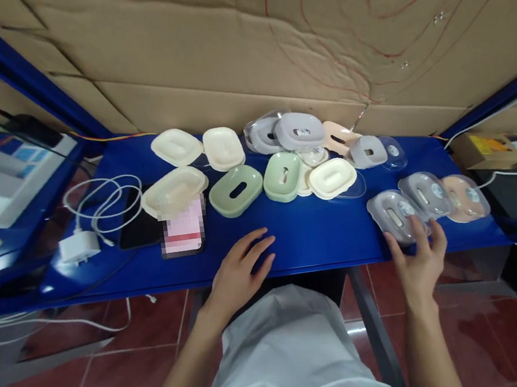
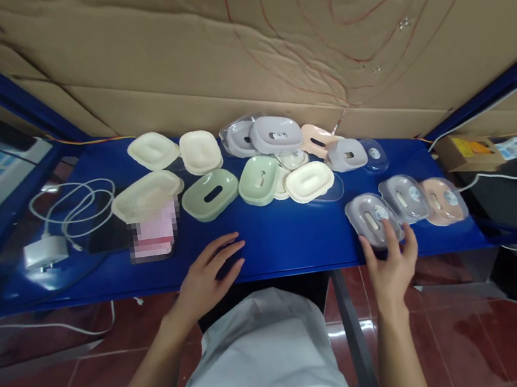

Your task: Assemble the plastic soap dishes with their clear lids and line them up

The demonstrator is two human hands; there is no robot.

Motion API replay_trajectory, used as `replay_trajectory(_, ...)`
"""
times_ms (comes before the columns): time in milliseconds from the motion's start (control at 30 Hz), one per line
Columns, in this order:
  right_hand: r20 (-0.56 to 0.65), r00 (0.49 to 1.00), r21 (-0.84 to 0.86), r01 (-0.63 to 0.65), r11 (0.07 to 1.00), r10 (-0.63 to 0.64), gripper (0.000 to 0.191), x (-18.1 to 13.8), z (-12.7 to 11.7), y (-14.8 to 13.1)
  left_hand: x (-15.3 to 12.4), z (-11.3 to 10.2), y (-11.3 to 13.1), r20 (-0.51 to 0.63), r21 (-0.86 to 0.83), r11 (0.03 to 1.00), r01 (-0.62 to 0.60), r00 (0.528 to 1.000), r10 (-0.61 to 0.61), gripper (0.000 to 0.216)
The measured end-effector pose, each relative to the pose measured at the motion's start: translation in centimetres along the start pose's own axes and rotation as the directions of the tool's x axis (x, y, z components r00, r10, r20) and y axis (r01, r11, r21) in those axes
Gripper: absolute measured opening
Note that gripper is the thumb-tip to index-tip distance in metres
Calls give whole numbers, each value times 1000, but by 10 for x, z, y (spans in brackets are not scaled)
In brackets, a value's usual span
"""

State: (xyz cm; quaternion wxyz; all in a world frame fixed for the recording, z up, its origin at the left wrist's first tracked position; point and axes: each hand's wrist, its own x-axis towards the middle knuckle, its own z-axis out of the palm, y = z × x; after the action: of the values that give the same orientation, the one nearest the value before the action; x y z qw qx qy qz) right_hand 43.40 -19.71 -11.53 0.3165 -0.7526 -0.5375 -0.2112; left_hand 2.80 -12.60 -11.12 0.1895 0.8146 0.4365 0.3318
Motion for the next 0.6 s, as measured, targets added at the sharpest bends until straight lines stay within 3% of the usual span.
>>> replay_trajectory(167,62,997,-82,-41,996,46,80,16,17,15,-1,2,-1,16,47,999,-18,1000,17,26)
replay_trajectory(300,97,991,-68,102,992,-95,72,39,24,-11,0,4,0,6,77,997,-25,1000,24,25)
replay_trajectory(367,202,945,33,257,966,-258,60,50,33,-33,1,5,0,-1,81,997,-18,1000,19,26)
replay_trajectory(433,302,858,140,391,910,-415,52,62,45,-55,1,6,0,-7,77,997,-13,1000,14,26)
replay_trajectory(500,342,794,208,457,865,-503,45,72,58,-74,1,6,-1,-15,77,997,-17,1000,18,26)
replay_trajectory(600,324,761,276,492,826,-562,30,80,66,-91,0,7,-2,-24,98,995,-21,999,23,26)
